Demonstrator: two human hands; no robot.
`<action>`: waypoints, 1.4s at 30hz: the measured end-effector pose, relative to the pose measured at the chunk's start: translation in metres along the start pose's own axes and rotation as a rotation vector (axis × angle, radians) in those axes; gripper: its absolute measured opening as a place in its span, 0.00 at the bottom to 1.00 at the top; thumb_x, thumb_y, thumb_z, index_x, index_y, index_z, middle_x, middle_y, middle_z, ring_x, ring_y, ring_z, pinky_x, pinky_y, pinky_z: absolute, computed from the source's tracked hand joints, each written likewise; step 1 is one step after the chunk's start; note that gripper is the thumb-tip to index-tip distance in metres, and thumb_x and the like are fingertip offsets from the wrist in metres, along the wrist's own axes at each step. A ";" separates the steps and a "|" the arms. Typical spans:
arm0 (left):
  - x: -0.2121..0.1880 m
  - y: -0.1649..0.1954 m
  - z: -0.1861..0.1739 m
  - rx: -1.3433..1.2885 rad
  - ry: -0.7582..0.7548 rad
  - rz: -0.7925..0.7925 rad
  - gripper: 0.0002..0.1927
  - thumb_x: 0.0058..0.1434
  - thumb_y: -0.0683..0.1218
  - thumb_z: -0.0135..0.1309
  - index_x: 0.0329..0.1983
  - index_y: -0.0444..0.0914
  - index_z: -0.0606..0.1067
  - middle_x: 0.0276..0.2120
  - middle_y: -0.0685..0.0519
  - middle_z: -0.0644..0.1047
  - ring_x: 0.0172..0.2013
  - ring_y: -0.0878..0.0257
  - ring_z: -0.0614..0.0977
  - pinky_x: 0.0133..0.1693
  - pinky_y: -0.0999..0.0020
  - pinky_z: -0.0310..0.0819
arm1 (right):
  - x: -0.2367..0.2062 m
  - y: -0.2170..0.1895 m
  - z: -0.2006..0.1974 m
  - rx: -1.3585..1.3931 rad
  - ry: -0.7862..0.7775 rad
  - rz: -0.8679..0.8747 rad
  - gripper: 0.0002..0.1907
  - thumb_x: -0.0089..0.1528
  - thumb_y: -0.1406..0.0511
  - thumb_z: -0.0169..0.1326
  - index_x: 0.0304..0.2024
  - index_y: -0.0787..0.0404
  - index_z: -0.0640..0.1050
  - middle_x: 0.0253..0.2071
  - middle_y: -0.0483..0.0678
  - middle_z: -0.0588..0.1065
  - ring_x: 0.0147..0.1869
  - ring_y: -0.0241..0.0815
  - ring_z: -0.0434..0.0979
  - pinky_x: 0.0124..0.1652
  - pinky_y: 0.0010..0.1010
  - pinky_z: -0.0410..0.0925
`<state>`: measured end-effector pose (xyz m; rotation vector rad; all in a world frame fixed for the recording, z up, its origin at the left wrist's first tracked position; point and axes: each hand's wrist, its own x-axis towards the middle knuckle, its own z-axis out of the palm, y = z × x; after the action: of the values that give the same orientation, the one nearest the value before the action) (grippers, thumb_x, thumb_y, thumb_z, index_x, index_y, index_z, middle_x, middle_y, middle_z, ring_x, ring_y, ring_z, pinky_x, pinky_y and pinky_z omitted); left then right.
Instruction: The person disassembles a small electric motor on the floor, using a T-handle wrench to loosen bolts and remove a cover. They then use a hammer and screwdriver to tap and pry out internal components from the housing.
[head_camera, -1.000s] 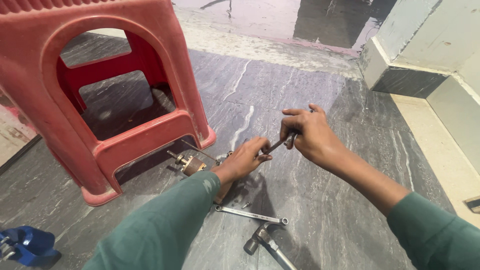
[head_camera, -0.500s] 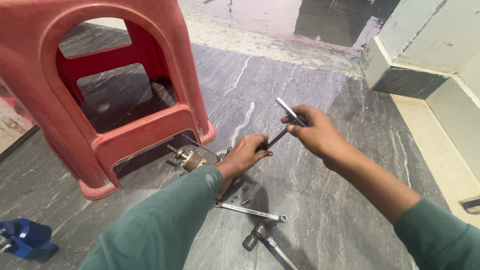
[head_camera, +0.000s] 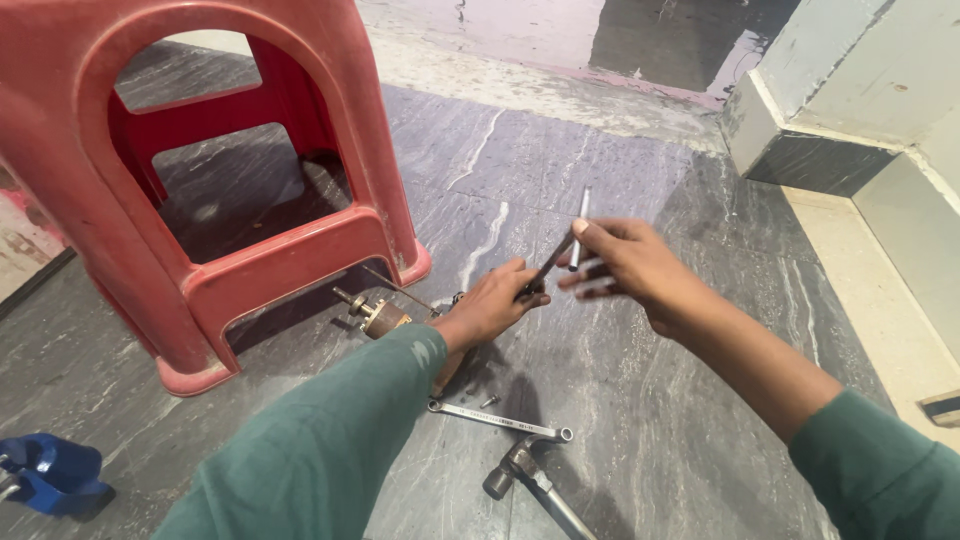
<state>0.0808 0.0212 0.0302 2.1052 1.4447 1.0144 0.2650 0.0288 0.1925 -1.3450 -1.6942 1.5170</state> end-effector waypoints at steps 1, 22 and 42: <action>0.000 0.001 0.000 0.009 -0.022 0.005 0.16 0.65 0.56 0.57 0.43 0.39 0.77 0.39 0.46 0.73 0.42 0.47 0.79 0.43 0.53 0.71 | 0.000 -0.002 -0.002 -0.061 -0.030 -0.041 0.19 0.67 0.61 0.50 0.51 0.71 0.78 0.46 0.61 0.80 0.45 0.50 0.84 0.44 0.41 0.76; 0.002 0.010 -0.013 0.114 -0.128 0.130 0.19 0.58 0.57 0.64 0.36 0.37 0.75 0.27 0.42 0.79 0.33 0.42 0.81 0.36 0.50 0.72 | 0.005 0.007 -0.013 -0.462 0.258 -0.361 0.22 0.71 0.51 0.44 0.53 0.60 0.75 0.49 0.54 0.80 0.52 0.48 0.82 0.51 0.44 0.74; -0.015 -0.011 -0.019 0.212 -0.084 0.444 0.28 0.46 0.56 0.70 0.41 0.37 0.71 0.36 0.45 0.74 0.39 0.44 0.78 0.37 0.50 0.70 | -0.016 -0.010 0.000 -1.166 -0.064 -0.086 0.16 0.63 0.59 0.56 0.29 0.64 0.84 0.27 0.53 0.83 0.35 0.47 0.84 0.40 0.42 0.74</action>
<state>0.0563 0.0106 0.0303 2.6665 1.1080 0.9386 0.2680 0.0157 0.2057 -1.6517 -2.7858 0.4136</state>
